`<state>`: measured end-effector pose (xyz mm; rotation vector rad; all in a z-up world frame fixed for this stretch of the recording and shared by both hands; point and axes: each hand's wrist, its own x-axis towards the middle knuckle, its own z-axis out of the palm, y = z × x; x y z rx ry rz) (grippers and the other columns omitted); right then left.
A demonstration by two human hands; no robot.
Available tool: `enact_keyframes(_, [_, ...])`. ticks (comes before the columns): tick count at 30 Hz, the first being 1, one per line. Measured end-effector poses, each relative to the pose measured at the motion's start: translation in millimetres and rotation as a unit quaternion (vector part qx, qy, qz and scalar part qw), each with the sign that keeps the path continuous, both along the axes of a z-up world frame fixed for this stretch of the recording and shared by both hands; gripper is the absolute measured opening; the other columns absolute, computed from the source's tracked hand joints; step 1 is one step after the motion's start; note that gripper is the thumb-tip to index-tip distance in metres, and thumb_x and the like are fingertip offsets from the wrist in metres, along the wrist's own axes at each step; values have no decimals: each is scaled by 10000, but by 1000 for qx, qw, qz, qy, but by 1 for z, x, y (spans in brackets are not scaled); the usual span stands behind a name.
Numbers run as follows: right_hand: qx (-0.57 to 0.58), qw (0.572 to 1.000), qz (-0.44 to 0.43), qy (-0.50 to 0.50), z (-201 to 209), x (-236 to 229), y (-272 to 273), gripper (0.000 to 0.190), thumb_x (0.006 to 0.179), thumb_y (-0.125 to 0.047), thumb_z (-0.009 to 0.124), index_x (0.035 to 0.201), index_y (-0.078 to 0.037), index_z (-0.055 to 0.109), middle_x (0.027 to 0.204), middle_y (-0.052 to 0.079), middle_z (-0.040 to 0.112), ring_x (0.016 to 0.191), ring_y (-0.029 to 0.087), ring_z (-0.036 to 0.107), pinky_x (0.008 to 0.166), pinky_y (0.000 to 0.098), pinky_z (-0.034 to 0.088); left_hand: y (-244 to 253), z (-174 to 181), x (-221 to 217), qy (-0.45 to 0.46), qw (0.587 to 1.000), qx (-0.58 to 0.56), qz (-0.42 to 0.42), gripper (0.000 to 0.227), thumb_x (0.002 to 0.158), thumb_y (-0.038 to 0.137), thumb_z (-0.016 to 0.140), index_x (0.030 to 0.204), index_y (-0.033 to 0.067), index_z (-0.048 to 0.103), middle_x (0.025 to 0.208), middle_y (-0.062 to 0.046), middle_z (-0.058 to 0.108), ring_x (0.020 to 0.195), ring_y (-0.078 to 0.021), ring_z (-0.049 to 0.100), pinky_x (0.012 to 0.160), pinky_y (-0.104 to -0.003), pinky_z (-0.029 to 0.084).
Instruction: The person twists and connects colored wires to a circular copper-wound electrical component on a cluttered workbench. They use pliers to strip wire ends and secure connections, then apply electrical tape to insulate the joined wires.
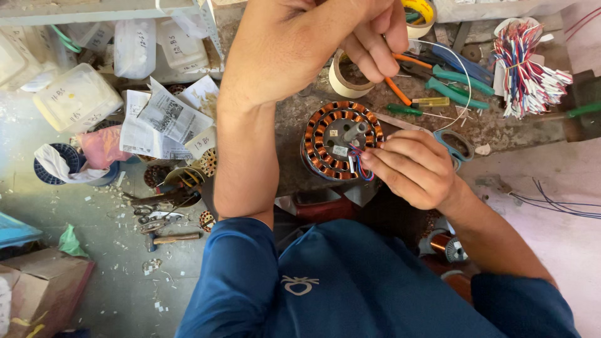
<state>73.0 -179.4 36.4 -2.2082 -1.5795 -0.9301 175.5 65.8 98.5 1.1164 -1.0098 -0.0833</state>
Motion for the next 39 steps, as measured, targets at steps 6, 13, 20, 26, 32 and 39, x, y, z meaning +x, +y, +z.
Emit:
enact_keyframes(6, [90, 996, -22, 12, -14, 3, 2, 225, 813, 16, 882, 1001, 55, 764, 901, 110, 717, 875, 253, 660, 748, 366, 589, -2, 2, -2, 38, 999, 0, -10, 287, 1184, 129, 505, 1105, -80, 685, 1015, -159, 742, 853, -237, 811, 736, -328, 685])
enact_keyframes(13, [114, 987, -13, 110, -22, 13, 2, 233, 770, 72, 822, 987, 19, 758, 912, 91, 728, 892, 262, 677, 727, 364, 569, -14, 3, -6, 53, 997, -44, -16, 294, 1176, 123, 495, 1094, -90, 680, 1007, -171, 739, 850, -245, 801, 742, -337, 698])
enact_keyframes(20, [59, 991, -10, 118, 1, 11, 0, 232, 794, 25, 807, 1013, 2, 734, 960, 99, 710, 892, 279, 706, 751, 383, 582, -16, 4, -15, 73, 992, -105, -8, 309, 1198, 109, 533, 1002, -105, 638, 986, -200, 718, 817, -270, 781, 710, -365, 683])
enact_keyframes(26, [-10, 997, -9, 72, 8, 13, 5, 189, 831, -34, 776, 1004, 32, 737, 936, 110, 698, 856, 263, 703, 726, 383, 572, -23, 1, -13, 135, 975, -174, -4, 290, 1158, 92, 490, 1014, -121, 624, 962, -257, 712, 810, -312, 767, 714, -406, 665])
enact_keyframes(32, [-81, 995, -20, 53, 17, 11, -2, 273, 814, -70, 726, 1060, 47, 737, 1021, 126, 679, 893, 260, 700, 771, 400, 589, -15, -1, -17, 129, 974, -188, 14, 333, 1191, 92, 433, 1028, -127, 623, 965, -267, 709, 807, -315, 762, 726, -405, 658])
enact_keyframes(39, [-136, 990, -6, -39, 13, 16, 4, 311, 810, -95, 727, 1074, 69, 734, 1034, 122, 665, 871, 253, 701, 770, 383, 598, -14, 3, -23, 133, 970, -203, 25, 322, 1190, 57, 441, 1021, -152, 619, 972, -287, 696, 813, -333, 752, 745, -431, 659])
